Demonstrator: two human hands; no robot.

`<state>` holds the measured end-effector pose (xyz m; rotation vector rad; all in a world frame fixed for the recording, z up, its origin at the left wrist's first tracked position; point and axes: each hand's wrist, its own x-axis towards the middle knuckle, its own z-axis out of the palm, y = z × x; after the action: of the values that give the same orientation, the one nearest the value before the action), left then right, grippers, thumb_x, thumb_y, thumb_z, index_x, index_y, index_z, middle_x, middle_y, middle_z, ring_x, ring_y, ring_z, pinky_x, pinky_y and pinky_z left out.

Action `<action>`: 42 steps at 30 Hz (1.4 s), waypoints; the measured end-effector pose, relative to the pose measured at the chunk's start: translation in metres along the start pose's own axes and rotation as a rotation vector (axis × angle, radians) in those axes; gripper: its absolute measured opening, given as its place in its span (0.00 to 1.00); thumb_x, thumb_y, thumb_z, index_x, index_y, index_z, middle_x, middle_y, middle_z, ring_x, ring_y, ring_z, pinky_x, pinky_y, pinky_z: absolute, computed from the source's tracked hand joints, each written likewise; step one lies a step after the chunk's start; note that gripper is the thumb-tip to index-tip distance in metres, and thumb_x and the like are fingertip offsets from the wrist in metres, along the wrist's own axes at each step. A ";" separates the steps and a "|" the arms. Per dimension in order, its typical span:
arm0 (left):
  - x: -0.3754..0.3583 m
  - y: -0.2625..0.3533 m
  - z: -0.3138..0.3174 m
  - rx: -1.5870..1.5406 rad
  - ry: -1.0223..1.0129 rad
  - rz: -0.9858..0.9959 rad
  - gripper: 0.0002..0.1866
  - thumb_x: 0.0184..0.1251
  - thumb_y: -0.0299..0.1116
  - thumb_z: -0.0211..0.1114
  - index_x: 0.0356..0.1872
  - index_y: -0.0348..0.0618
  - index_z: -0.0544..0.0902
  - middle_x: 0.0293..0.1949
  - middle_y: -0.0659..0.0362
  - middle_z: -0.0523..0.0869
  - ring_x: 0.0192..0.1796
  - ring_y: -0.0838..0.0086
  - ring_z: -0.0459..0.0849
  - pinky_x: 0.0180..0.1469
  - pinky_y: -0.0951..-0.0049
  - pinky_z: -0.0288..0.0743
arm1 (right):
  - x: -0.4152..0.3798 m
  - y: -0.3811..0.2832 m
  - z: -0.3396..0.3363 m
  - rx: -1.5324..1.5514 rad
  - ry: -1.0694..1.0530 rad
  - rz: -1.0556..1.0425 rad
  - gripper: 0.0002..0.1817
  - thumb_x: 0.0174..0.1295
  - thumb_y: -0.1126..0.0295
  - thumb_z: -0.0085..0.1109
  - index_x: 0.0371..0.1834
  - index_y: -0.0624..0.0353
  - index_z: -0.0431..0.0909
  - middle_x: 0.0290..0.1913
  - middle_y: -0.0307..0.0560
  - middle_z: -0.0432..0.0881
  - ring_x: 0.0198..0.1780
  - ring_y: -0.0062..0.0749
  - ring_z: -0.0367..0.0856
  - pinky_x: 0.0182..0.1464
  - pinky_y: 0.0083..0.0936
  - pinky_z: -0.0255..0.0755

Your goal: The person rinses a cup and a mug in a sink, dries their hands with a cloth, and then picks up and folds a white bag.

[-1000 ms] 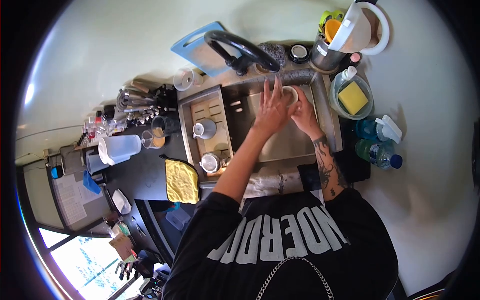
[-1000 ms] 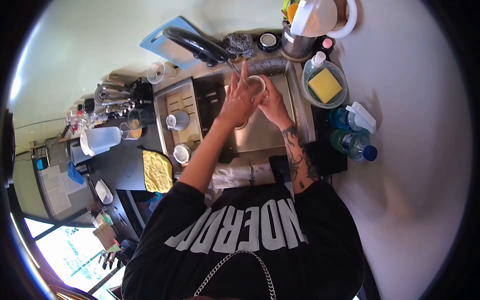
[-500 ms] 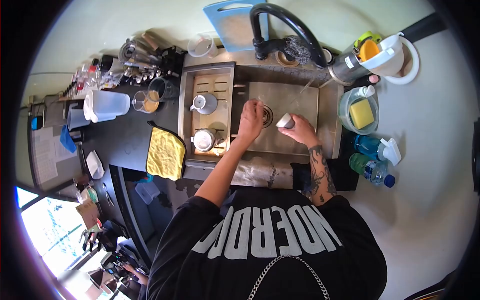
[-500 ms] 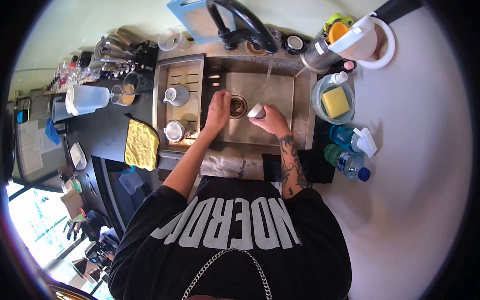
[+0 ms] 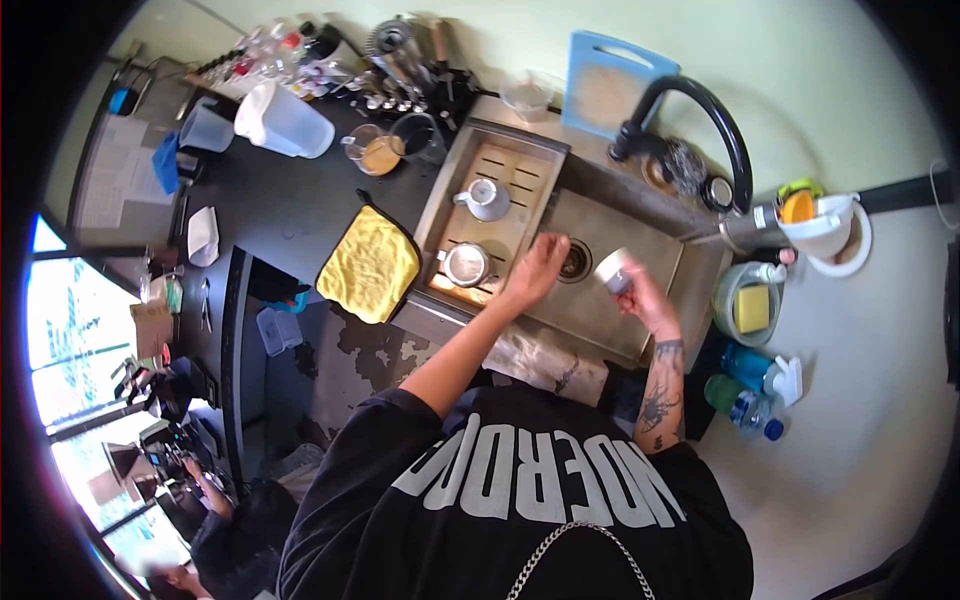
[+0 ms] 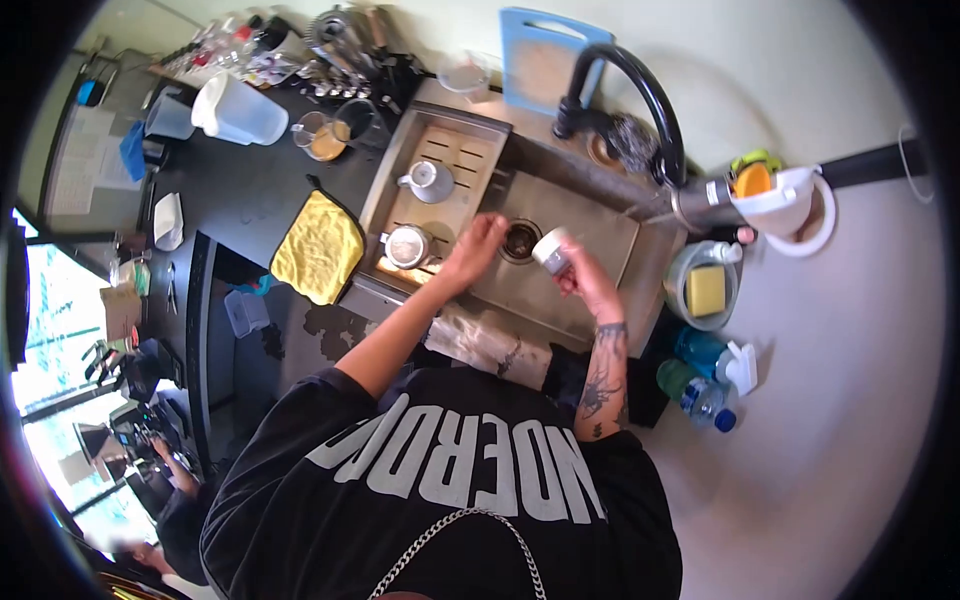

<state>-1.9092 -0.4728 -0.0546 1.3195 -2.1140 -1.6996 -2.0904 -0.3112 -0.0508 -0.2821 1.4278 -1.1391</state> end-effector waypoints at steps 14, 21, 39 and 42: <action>-0.079 -0.023 -0.004 -0.256 -0.048 0.165 0.20 0.79 0.41 0.58 0.60 0.36 0.74 0.50 0.53 0.84 0.51 0.76 0.82 0.53 0.72 0.76 | 0.128 -0.138 0.151 -1.329 0.279 -0.628 0.34 0.48 0.59 0.77 0.58 0.57 0.73 0.53 0.59 0.79 0.54 0.55 0.81 0.54 0.44 0.77; -0.100 -0.030 -0.013 -0.248 -0.077 0.141 0.20 0.78 0.41 0.59 0.60 0.36 0.75 0.49 0.50 0.84 0.52 0.66 0.85 0.52 0.68 0.78 | 0.180 -0.092 0.175 -1.710 0.495 -0.720 0.18 0.66 0.68 0.53 0.59 0.52 0.78 0.55 0.54 0.78 0.58 0.47 0.76 0.57 0.48 0.68; -0.099 -0.012 -0.010 -0.177 -0.161 0.181 0.19 0.78 0.39 0.59 0.60 0.36 0.75 0.48 0.57 0.84 0.50 0.77 0.82 0.53 0.75 0.75 | 0.095 -0.121 0.064 0.692 0.662 -0.767 0.31 0.68 0.74 0.50 0.76 0.58 0.62 0.37 0.37 0.76 0.30 0.20 0.71 0.27 0.25 0.68; -0.098 -0.017 -0.009 -0.176 -0.147 0.213 0.19 0.78 0.39 0.59 0.60 0.37 0.75 0.49 0.57 0.84 0.50 0.76 0.82 0.52 0.74 0.76 | 0.127 -0.135 0.045 0.101 0.951 -0.831 0.30 0.65 0.75 0.49 0.74 0.62 0.65 0.32 0.46 0.77 0.31 0.31 0.75 0.31 0.35 0.70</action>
<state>-1.8349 -0.4121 -0.0266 0.9126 -2.0369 -1.8894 -2.1427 -0.4918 -0.0193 -0.2800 2.1443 -2.2048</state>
